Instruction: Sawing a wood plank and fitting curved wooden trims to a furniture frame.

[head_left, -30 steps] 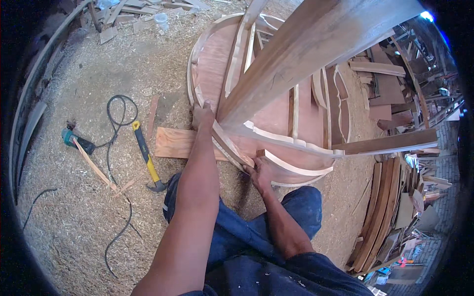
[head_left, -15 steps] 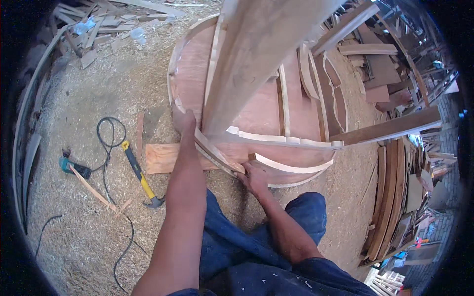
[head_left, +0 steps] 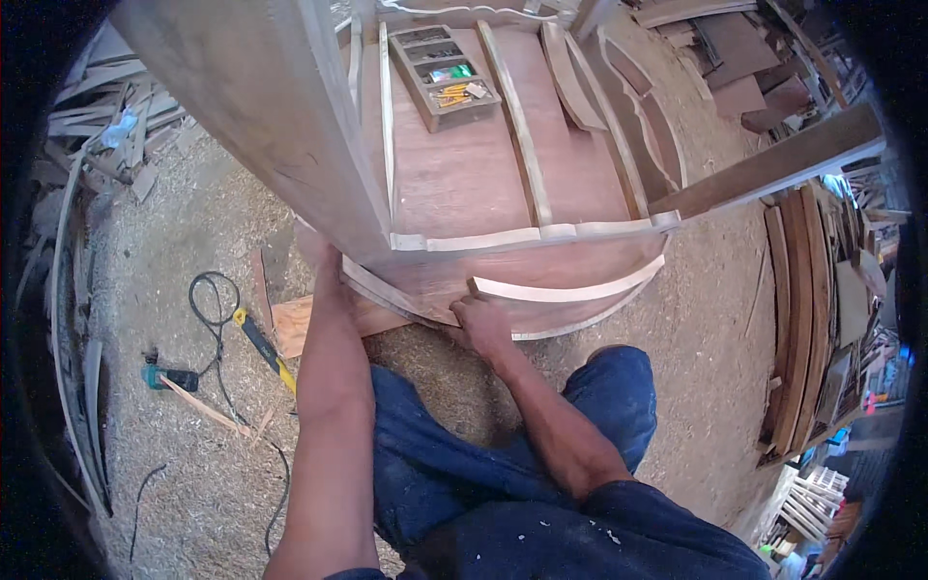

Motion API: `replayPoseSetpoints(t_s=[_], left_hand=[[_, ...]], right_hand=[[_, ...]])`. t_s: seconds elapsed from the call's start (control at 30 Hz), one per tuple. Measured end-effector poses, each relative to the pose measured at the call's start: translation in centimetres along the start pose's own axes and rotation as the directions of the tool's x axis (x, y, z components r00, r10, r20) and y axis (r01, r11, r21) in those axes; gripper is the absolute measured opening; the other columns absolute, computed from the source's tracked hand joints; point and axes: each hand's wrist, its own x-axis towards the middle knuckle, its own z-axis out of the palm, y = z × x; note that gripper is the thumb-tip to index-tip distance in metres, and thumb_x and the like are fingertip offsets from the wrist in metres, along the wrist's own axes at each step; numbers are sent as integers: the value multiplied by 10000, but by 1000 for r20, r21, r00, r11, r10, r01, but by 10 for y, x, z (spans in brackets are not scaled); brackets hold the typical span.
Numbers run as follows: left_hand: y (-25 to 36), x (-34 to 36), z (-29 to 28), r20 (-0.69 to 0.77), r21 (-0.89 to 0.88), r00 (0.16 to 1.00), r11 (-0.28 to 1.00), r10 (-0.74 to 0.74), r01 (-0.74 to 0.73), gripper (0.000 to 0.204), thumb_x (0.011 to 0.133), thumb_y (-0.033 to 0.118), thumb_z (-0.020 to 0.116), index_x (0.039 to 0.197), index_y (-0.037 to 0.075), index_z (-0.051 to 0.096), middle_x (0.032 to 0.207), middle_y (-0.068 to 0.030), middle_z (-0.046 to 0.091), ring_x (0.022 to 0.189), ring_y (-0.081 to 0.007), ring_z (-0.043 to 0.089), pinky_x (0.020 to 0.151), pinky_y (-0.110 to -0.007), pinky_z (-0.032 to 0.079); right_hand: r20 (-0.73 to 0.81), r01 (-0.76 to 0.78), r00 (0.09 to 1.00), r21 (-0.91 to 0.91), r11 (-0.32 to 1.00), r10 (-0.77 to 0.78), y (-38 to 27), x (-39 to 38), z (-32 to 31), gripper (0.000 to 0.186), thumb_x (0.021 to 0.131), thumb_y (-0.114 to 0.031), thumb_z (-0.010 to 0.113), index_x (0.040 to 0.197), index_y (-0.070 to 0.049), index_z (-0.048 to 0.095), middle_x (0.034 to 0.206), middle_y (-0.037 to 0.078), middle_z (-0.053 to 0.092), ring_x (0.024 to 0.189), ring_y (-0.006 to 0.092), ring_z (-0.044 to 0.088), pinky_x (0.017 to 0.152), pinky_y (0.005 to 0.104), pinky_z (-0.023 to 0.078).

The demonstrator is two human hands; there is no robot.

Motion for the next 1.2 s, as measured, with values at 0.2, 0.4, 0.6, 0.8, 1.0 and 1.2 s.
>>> replayPoseSetpoints(t_s=[0.2, 0.4, 0.6, 0.8, 1.0, 1.2], left_hand=[[-5, 10, -7, -41, -12, 999, 999, -33, 32, 618, 885, 470, 789, 1266, 6, 642, 1108, -258, 738, 1029, -461, 741, 857, -534, 594], [-9, 2, -4, -68, 59, 997, 997, -48, 52, 569, 887, 446, 780, 1228, 9, 649, 1108, -266, 737, 1018, -463, 745, 863, -531, 597], [8, -8, -8, -72, 70, 997, 997, -36, 41, 563, 884, 430, 761, 1239, 9, 646, 1136, -274, 734, 1036, -460, 742, 865, -524, 599], [24, -24, -8, 12, 42, 1000, 999, 24, -25, 614, 870, 442, 751, 1295, 12, 639, 1131, -276, 739, 1020, -463, 746, 850, -532, 597], [-10, 37, -69, 306, -360, 950, 931, 57, 60, 460, 973, 439, 712, 1109, 0, 738, 885, -141, 714, 725, -292, 679, 667, -418, 575], [16, 89, -122, 738, -244, 653, 835, -170, 493, 390, 977, 437, 751, 855, 70, 697, 700, -54, 598, 576, -205, 568, 532, -375, 506]], right_hand=[[8, 5, 1000, -27, 1000, -5, -11, 4, -12, 318, 870, -354, 773, 1019, -93, 670, 977, 106, 709, 923, 374, 708, 759, 493, 550], [-8, 34, 999, -12, 999, -34, -14, -2, -17, 302, 879, -350, 771, 1012, -98, 671, 966, 103, 699, 907, 372, 701, 763, 488, 553], [-62, 48, 997, 9, 999, -48, 3, -2, 5, 311, 893, -370, 770, 1018, -100, 677, 958, 108, 693, 897, 370, 699, 758, 488, 553], [-2, -4, 1000, -66, 998, 4, 5, -5, 0, 346, 906, -400, 769, 1048, -95, 691, 977, 121, 699, 908, 375, 700, 761, 488, 557], [39, -43, 998, -120, 992, 48, -22, 3, -6, 367, 915, -407, 770, 1085, -89, 705, 1006, 131, 705, 906, 383, 697, 768, 491, 560], [-7, -72, 997, -64, 995, 72, -44, 6, -14, 409, 923, -401, 777, 1160, -72, 715, 1057, 132, 703, 914, 377, 690, 779, 483, 567]])
